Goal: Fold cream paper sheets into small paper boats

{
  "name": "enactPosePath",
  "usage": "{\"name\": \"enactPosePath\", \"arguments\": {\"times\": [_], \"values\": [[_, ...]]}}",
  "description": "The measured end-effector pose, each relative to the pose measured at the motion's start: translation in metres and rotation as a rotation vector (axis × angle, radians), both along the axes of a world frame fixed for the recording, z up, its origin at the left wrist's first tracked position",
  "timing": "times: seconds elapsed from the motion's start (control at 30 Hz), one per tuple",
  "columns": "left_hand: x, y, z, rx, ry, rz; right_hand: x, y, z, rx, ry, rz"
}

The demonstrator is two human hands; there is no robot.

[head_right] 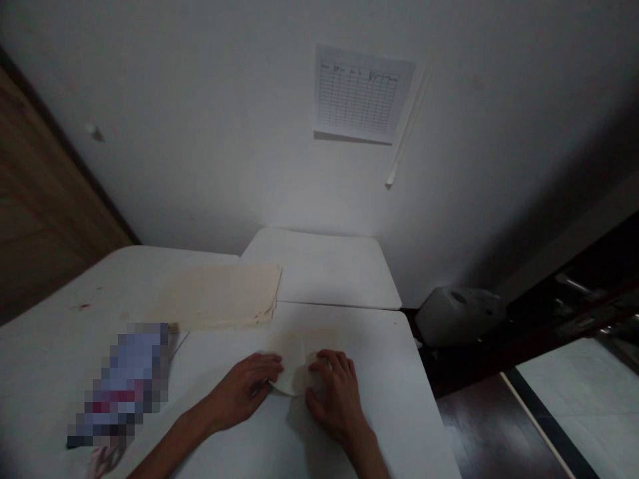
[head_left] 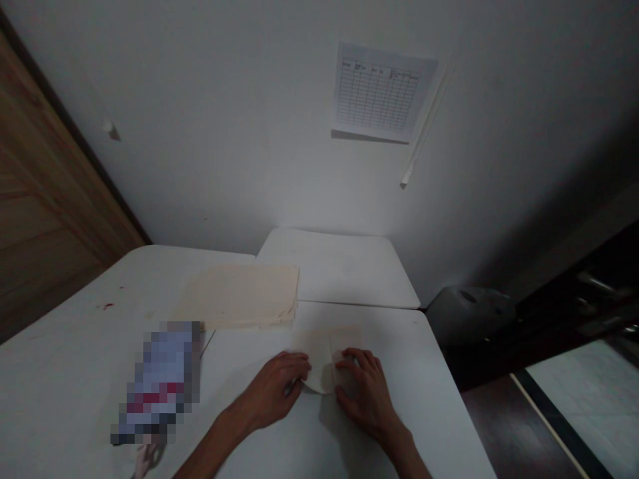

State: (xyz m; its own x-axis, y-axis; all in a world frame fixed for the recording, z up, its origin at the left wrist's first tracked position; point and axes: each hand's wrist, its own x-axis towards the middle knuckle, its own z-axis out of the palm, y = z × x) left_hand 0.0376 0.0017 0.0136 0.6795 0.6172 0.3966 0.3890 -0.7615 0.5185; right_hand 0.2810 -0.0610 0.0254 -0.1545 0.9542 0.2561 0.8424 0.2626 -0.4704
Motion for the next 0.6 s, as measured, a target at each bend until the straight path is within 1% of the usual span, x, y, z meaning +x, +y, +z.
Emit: {"name": "enactPosePath", "arguments": {"times": [0.17, 0.27, 0.37, 0.47, 0.6], "values": [[0.003, 0.004, 0.003, -0.092, -0.007, 0.044, -0.002, -0.002, -0.002, 0.003, 0.008, -0.022], [0.007, 0.008, 0.01, -0.159, 0.004, 0.089, -0.002, -0.001, -0.002, -0.01, 0.005, -0.026], [0.013, 0.013, 0.019, -0.205, 0.033, 0.095, -0.002, -0.001, 0.0, -0.025, 0.0, -0.025], [0.019, 0.018, 0.025, -0.229, 0.066, 0.103, -0.002, -0.001, 0.002, -0.04, 0.007, -0.028], [0.022, 0.023, 0.025, -0.221, 0.093, 0.117, -0.003, -0.002, 0.002, -0.052, 0.023, -0.037]]}}
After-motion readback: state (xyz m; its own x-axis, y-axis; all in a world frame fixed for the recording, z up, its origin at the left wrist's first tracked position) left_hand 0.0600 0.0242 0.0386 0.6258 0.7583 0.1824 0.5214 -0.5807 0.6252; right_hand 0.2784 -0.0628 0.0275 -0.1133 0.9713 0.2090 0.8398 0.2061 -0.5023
